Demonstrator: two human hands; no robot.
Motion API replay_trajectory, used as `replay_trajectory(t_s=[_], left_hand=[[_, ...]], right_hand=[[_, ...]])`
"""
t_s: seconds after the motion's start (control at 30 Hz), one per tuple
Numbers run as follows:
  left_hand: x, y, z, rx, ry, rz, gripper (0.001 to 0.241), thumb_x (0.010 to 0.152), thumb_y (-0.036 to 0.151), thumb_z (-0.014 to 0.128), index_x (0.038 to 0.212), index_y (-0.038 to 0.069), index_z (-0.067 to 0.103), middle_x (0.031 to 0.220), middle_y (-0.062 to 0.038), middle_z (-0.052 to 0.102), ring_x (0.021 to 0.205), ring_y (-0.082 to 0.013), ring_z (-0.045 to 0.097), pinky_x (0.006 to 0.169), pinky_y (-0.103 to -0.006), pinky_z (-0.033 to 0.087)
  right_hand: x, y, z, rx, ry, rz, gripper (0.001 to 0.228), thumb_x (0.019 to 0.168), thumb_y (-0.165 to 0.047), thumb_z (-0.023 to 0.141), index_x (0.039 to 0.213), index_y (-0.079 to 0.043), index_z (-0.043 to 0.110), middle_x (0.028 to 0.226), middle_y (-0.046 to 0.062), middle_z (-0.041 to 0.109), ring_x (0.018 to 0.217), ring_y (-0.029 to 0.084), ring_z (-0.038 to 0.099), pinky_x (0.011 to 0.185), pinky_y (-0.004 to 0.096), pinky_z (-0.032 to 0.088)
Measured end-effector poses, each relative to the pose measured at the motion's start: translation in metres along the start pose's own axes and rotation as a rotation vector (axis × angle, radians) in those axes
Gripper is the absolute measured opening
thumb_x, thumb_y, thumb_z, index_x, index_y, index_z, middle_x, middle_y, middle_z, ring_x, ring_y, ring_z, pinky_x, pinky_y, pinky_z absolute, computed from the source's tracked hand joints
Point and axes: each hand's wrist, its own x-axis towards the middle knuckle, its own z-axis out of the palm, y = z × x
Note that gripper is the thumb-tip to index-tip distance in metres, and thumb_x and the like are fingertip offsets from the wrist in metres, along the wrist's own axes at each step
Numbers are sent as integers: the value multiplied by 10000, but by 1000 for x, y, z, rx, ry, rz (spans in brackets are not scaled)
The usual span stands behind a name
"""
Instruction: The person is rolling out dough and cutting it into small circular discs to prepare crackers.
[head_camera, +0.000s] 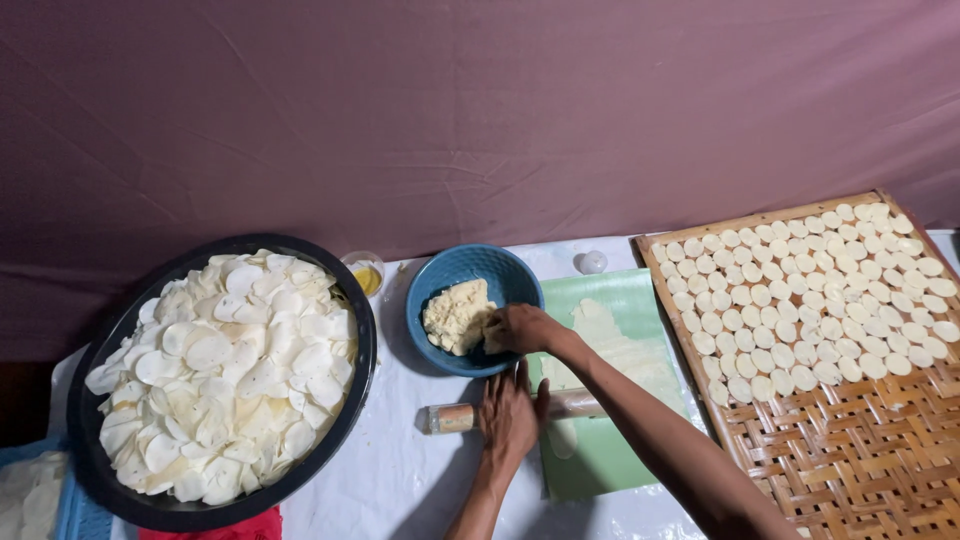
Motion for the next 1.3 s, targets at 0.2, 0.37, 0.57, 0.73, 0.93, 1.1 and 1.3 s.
replay_trajectory(t_s=[0.2,0.37,0.57,0.73,0.93,1.1,1.3], left_hand=[[0,5,-32,-387,378,-11,183,853,-16,676,1034,5,695,947,-106,681,769,-302,653,728,-401,545],[9,-9,-38,-76,469,-108,353,876,175,767,1180,55,634,1260,-141,527,1088,-327,503,978,-488,402],[34,-9,-36,-146,493,-148,525,778,158,799,1274,63,655,1489,-226,434,1387,-424,410,1120,-607,301],[48,-14,-38,-152,416,-250,286,750,107,799,1026,44,756,1468,-199,466,1387,-400,411,1111,-567,313],[51,-13,-45,-190,342,-233,147,897,191,780,969,63,778,1365,-142,566,1307,-343,502,1099,-564,337],[49,-25,-24,-222,346,-272,354,911,421,798,919,68,772,1306,-90,589,1258,-318,543,1105,-596,347],[50,-27,-20,-194,336,-282,182,863,244,830,931,82,783,1259,-87,598,1199,-318,571,1076,-607,363]], right_hand=[[-31,-28,-11,252,255,38,523,789,-110,777,1240,-56,518,770,83,654,638,265,646,596,399,522],[-51,-48,-30,309,277,18,326,796,-76,698,1119,-30,684,962,90,763,787,230,719,715,352,588],[-57,-46,-24,433,202,53,284,888,-205,693,1141,-77,696,1070,199,742,1083,440,677,910,535,549],[-66,-42,-29,561,233,-5,289,888,-150,708,1135,-2,684,1096,296,703,1124,499,645,963,574,513],[-79,-47,-46,807,90,34,286,923,-111,597,1158,16,697,992,156,735,991,250,666,962,429,516],[-73,-35,-38,369,146,-54,441,846,-260,707,1229,-41,687,1045,235,708,1047,447,681,928,548,529],[-79,-50,-34,391,298,75,325,828,-90,740,1153,-79,725,955,164,754,936,361,741,824,451,584]])
